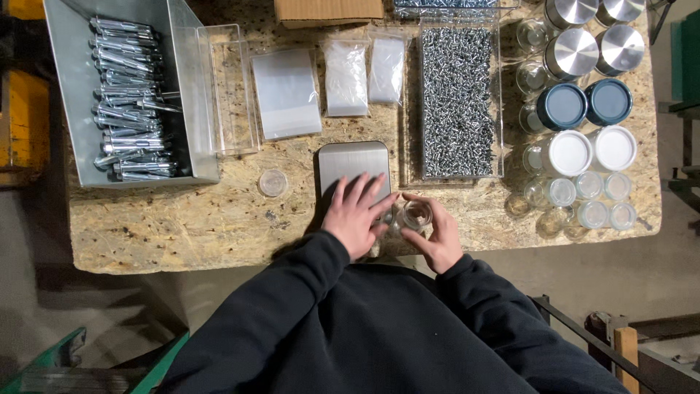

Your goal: The person places a small clear container on a digital scale, then repeatedly picks up metal fasteners from a tray and adds them into the container. After reaching a target weight, the person removes the container, sets it aside, and repeats the process with a second container.

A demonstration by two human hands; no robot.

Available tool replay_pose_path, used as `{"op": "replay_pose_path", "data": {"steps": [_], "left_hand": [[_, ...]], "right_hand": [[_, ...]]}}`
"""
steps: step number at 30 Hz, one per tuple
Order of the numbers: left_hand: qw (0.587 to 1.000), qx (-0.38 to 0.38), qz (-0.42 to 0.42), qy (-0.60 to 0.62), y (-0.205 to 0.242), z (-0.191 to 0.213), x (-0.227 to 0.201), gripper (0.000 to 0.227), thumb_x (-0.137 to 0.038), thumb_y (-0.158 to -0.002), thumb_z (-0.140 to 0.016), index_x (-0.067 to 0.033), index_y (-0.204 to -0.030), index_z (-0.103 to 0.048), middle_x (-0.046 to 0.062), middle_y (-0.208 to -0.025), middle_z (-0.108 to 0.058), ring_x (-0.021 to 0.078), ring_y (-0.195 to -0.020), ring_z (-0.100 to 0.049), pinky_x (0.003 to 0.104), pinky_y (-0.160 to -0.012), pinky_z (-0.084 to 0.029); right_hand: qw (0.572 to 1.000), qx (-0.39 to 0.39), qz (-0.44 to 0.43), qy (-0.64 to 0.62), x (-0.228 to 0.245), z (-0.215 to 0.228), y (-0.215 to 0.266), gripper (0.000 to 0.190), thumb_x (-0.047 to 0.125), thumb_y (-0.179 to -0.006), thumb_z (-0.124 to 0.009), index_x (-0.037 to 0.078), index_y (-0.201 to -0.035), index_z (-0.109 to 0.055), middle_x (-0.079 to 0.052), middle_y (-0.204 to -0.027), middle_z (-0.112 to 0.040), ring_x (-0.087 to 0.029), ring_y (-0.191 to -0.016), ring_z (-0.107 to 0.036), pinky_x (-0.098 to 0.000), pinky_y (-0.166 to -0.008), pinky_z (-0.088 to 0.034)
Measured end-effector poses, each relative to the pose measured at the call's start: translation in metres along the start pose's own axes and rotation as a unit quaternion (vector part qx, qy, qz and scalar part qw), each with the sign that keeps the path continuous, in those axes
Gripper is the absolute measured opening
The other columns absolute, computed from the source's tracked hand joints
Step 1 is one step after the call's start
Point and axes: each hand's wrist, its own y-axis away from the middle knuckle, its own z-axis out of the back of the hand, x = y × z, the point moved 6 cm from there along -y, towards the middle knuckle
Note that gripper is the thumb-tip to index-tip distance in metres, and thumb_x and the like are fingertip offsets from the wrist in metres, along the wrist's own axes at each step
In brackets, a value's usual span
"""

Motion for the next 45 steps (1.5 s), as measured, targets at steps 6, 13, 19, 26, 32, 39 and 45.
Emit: {"op": "replay_pose_path", "data": {"steps": [6,13,19,26,32,39,45], "left_hand": [[0.993,-0.116,-0.013,-0.029,-0.016,-0.014,0.019,0.069,-0.062,-0.101,-0.041,-0.0420,-0.164,-0.022,0.010,-0.172,-0.017,0.0377,-0.157,-0.019,0.069,-0.122,-0.010],[0.971,-0.191,0.138,-0.048,-0.005,-0.003,0.088,0.063,-0.058,-0.101,-0.053,-0.0215,-0.153,-0.055,0.017,-0.153,-0.047,0.0458,-0.147,-0.037,0.070,-0.118,-0.026],[0.975,-0.122,0.184,-0.027,0.011,-0.013,0.089,0.074,-0.059,-0.103,-0.044,-0.0224,-0.166,-0.029,0.015,-0.175,-0.013,0.0445,-0.159,-0.012,0.070,-0.123,-0.006],[0.955,-0.132,0.260,-0.054,0.021,-0.004,0.110,0.078,-0.065,-0.104,-0.036,-0.0178,-0.165,-0.028,0.017,-0.175,-0.011,0.0437,-0.160,-0.005,0.070,-0.123,0.001],[0.959,-0.134,0.247,-0.039,0.015,-0.008,0.122,0.078,-0.063,-0.104,-0.035,-0.0217,-0.168,-0.021,0.016,-0.176,-0.005,0.0429,-0.161,-0.007,0.070,-0.123,-0.001],[0.924,-0.298,0.238,0.020,0.068,0.017,0.116,0.072,-0.032,-0.085,-0.073,-0.0072,-0.150,-0.051,0.022,-0.157,-0.038,0.0394,-0.146,-0.034,0.060,-0.118,-0.019],[0.931,-0.256,0.246,0.089,0.094,-0.072,0.102,0.049,-0.023,-0.080,-0.072,-0.0266,-0.128,-0.063,0.000,-0.126,-0.050,0.0223,-0.117,-0.049,0.047,-0.104,-0.036]], "right_hand": [[0.986,0.108,0.091,0.092,-0.006,-0.011,0.014,0.065,0.050,-0.077,-0.087,0.006,-0.121,-0.067,-0.016,-0.122,-0.070,-0.041,-0.112,-0.067,-0.0534,-0.097,-0.051],[0.974,0.146,0.122,0.119,0.020,-0.015,0.007,0.064,0.043,-0.080,-0.083,0.000,-0.124,-0.065,-0.021,-0.115,-0.071,-0.044,-0.112,-0.065,-0.0543,-0.097,-0.051],[0.977,0.143,0.112,0.113,0.013,-0.016,0.006,0.062,0.044,-0.080,-0.083,0.001,-0.122,-0.065,-0.019,-0.118,-0.073,-0.042,-0.114,-0.064,-0.0534,-0.096,-0.052],[0.978,0.140,0.102,0.113,0.011,-0.015,0.005,0.063,0.042,-0.078,-0.084,0.001,-0.123,-0.066,-0.018,-0.119,-0.072,-0.041,-0.113,-0.066,-0.0537,-0.096,-0.053],[0.980,0.137,0.099,0.105,0.005,-0.015,0.004,0.063,0.042,-0.078,-0.086,0.002,-0.123,-0.067,-0.018,-0.118,-0.071,-0.041,-0.111,-0.067,-0.0533,-0.096,-0.053],[0.989,0.063,0.112,0.077,-0.004,-0.008,-0.004,0.061,0.035,-0.076,-0.090,0.005,-0.124,-0.068,-0.018,-0.115,-0.070,-0.041,-0.108,-0.066,-0.0514,-0.096,-0.052],[0.972,0.010,0.204,0.119,0.042,-0.030,-0.056,0.058,0.029,-0.072,-0.095,0.005,-0.119,-0.071,-0.017,-0.111,-0.067,-0.040,-0.103,-0.068,-0.0515,-0.090,-0.056]]}}
